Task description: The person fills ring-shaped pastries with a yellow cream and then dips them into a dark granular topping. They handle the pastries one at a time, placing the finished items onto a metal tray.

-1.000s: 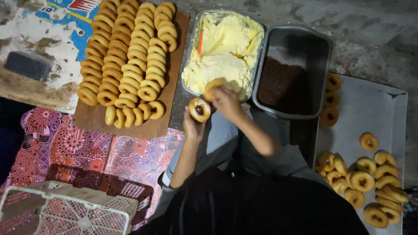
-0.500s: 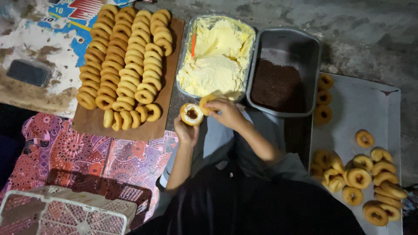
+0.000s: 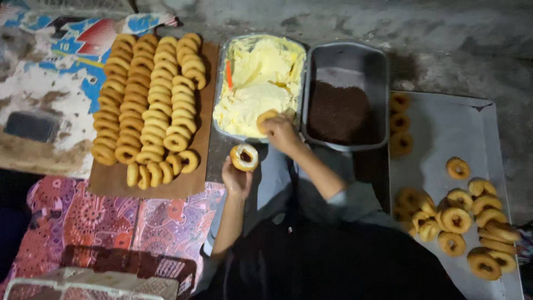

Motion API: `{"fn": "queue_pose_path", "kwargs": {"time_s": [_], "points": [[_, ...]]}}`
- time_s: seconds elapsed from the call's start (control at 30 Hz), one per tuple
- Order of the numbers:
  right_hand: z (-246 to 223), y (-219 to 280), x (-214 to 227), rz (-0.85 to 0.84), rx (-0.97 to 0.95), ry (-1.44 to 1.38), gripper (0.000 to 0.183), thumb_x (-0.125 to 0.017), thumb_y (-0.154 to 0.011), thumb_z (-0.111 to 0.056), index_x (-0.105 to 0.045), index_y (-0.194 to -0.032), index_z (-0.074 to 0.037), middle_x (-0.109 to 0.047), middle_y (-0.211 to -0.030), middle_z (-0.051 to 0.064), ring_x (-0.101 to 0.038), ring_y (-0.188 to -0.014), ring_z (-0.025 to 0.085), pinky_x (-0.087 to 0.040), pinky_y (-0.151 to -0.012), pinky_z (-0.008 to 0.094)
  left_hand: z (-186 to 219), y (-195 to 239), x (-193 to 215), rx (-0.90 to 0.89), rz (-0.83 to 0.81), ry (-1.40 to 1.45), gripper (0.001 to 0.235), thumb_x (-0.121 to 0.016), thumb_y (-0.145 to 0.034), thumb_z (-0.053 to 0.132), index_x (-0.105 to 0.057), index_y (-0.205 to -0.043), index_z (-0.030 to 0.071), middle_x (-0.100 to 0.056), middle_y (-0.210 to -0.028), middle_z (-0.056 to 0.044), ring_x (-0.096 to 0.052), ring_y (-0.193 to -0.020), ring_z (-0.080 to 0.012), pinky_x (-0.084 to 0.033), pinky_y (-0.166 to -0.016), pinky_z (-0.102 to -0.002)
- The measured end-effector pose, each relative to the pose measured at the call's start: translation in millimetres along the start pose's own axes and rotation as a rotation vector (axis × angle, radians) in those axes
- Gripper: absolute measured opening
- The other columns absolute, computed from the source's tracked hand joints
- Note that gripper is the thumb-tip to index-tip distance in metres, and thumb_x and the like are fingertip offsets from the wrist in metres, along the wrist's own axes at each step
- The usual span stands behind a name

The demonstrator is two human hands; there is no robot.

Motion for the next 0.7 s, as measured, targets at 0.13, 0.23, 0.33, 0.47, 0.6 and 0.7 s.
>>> {"fn": "queue_pose_path", "kwargs": {"time_s": [0.13,0.23,0.33,0.47,0.6,0.7], "points": [[-15.2,41.8,9.1,-0.031,-0.018,-0.398,0.027,-0.079,-0.082,-0.009,-0.074,-0.109,-0.006,-0.073,-0.11,0.015,-0.07,-0.104,0.031,-0.054,-0.092,0.039,-32.7,-4.7,-23.0,0.131,-0.099,-0.047,0.05,-0.048,-0.103,0.037,-0.056,-0.137,0.002,-0.063,-0.134,-0.013,-0.061,-0.122,-0.0283,-0.048,-0.105,-0.045],[13.0,64.2,35.4,0.016,-0.04,-0.316,0.029,-0.08,-0.08,-0.009,-0.075,-0.108,-0.008,-0.074,-0.109,0.013,-0.071,-0.1,0.03,-0.056,-0.089,0.038,-60.2,-12.9,-41.8,0.218,-0.174,-0.075,0.049,-0.05,-0.108,0.034,-0.055,-0.143,0.0,-0.06,-0.137,-0.016,-0.059,-0.122,-0.0274,-0.048,-0.104,-0.041],[110.8,82.3,91.0,0.251,-0.395,0.008,0.027,-0.083,-0.079,-0.011,-0.075,-0.104,-0.009,-0.073,-0.097,0.015,-0.07,-0.089,0.033,-0.057,-0.076,0.04,-103.0,-30.3,-61.8,0.356,-0.186,-0.113,0.047,-0.053,-0.1,0.029,-0.056,-0.138,0.003,-0.06,-0.139,-0.011,-0.061,-0.126,-0.0241,-0.053,-0.107,-0.039],[196.6,124.3,124.5,0.097,-0.425,0.214,0.027,-0.078,-0.076,-0.006,-0.074,-0.103,-0.007,-0.075,-0.096,0.015,-0.07,-0.087,0.036,-0.056,-0.078,0.043,-171.7,-66.2,-91.8,0.465,-0.261,-0.486,0.043,-0.061,-0.101,0.029,-0.06,-0.133,0.0,-0.062,-0.133,-0.018,-0.063,-0.12,-0.0288,-0.053,-0.105,-0.04],[240.1,149.8,127.4,0.303,-0.619,-0.045,0.022,-0.073,-0.088,-0.013,-0.072,-0.109,-0.009,-0.075,-0.1,0.013,-0.074,-0.094,0.029,-0.059,-0.083,0.041,-198.2,-103.1,-154.1,-0.346,-0.587,-1.591,0.038,-0.063,-0.101,0.028,-0.064,-0.124,-0.002,-0.063,-0.13,-0.022,-0.063,-0.117,-0.033,-0.053,-0.103,-0.041],[271.5,193.7,99.6,0.571,-1.142,-1.059,0.029,-0.063,-0.089,-0.018,-0.064,-0.117,-0.013,-0.071,-0.106,0.007,-0.071,-0.1,0.024,-0.059,-0.087,0.046,-216.6,-105.2,-175.9,-0.685,-0.842,-1.864,0.036,-0.058,-0.102,0.026,-0.064,-0.123,-0.002,-0.065,-0.128,-0.021,-0.065,-0.115,-0.032,-0.054,-0.101,-0.042]]}}
Point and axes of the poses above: each hand's wrist, its own y-axis away from the middle knuckle, its own x-axis out of the back of the hand, z = x × y, the point moved 6 cm from there along -y, towards the middle knuckle
